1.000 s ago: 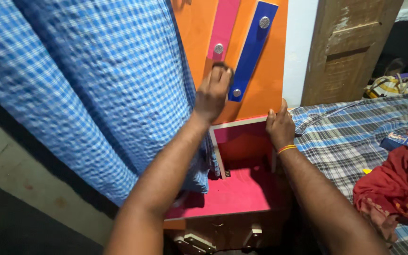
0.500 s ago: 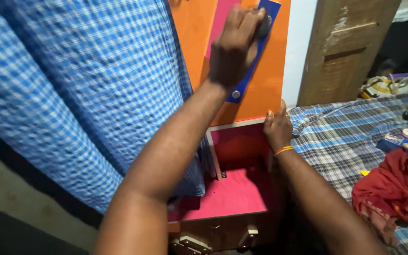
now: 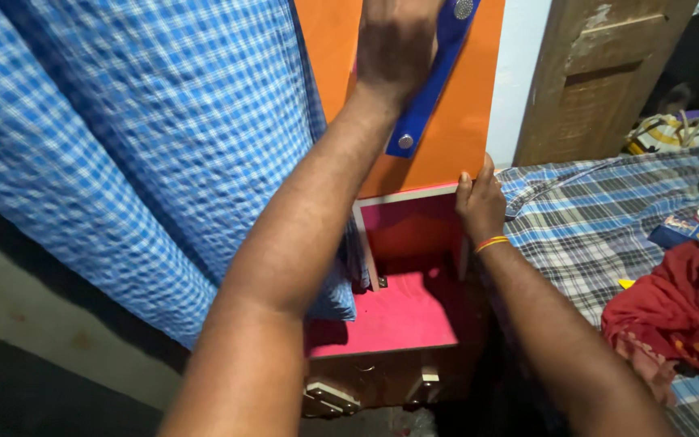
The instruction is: The person wipes the interior and exterior surfaces of a small orange and pink cabinet using a dark cloth. They clean the bottom shelf, the front panel, the handle, and the upper compartment, moving the cloth across each surface repeatedly.
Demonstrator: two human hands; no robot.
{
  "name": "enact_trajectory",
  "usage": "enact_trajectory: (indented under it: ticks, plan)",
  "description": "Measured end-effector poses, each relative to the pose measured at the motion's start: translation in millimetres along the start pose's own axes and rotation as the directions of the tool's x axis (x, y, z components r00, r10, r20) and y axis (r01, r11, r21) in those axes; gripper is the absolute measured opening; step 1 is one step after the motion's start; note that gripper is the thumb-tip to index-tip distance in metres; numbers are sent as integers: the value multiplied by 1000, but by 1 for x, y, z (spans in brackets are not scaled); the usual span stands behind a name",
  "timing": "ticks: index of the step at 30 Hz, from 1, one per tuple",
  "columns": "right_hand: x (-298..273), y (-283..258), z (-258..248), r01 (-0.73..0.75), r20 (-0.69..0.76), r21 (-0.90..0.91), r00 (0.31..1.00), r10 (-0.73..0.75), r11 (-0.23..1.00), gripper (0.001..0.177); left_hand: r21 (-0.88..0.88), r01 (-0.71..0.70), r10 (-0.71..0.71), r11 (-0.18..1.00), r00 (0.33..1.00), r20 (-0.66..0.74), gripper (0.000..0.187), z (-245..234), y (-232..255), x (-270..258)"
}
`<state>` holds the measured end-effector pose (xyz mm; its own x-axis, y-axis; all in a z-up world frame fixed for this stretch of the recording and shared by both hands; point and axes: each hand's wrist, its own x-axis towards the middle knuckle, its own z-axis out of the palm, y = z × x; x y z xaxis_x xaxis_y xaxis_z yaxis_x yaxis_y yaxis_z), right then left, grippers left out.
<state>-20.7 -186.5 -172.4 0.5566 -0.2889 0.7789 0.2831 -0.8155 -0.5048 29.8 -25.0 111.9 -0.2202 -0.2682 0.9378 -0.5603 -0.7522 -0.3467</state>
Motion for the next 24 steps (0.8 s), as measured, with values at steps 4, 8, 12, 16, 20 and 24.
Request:
enact_trajectory:
  ticks: [4, 8, 12, 16, 20, 24]
  plan:
    - [-2, -1, -3, 16, 2, 17, 1000, -16, 1000, 55, 1, 72, -71, 997, 992, 106, 14, -31, 16, 1]
    - [-2, -4, -6, -39, 22, -18, 999, 40, 999, 57, -209, 166, -152, 964, 985, 80, 28, -63, 28, -18]
    - [-2, -7, -9, -13, 18, 27, 1000, 12, 1000, 56, -209, 231, -188, 950, 960, 207, 23, -86, 31, -50]
    - [-4, -13, -14, -86, 62, 16, 994, 85, 996, 57, -210, 255, -198, 944, 945, 260, 23, -102, 33, -75]
    - [-1, -17, -18, -37, 29, 22, 999, 36, 999, 51, -219, 316, -257, 923, 931, 258, 27, -111, 37, -95]
    - [-4, -20, -15, -96, 58, 8, 994, 95, 995, 53, -244, 330, -280, 912, 935, 219, 26, -103, 31, -108]
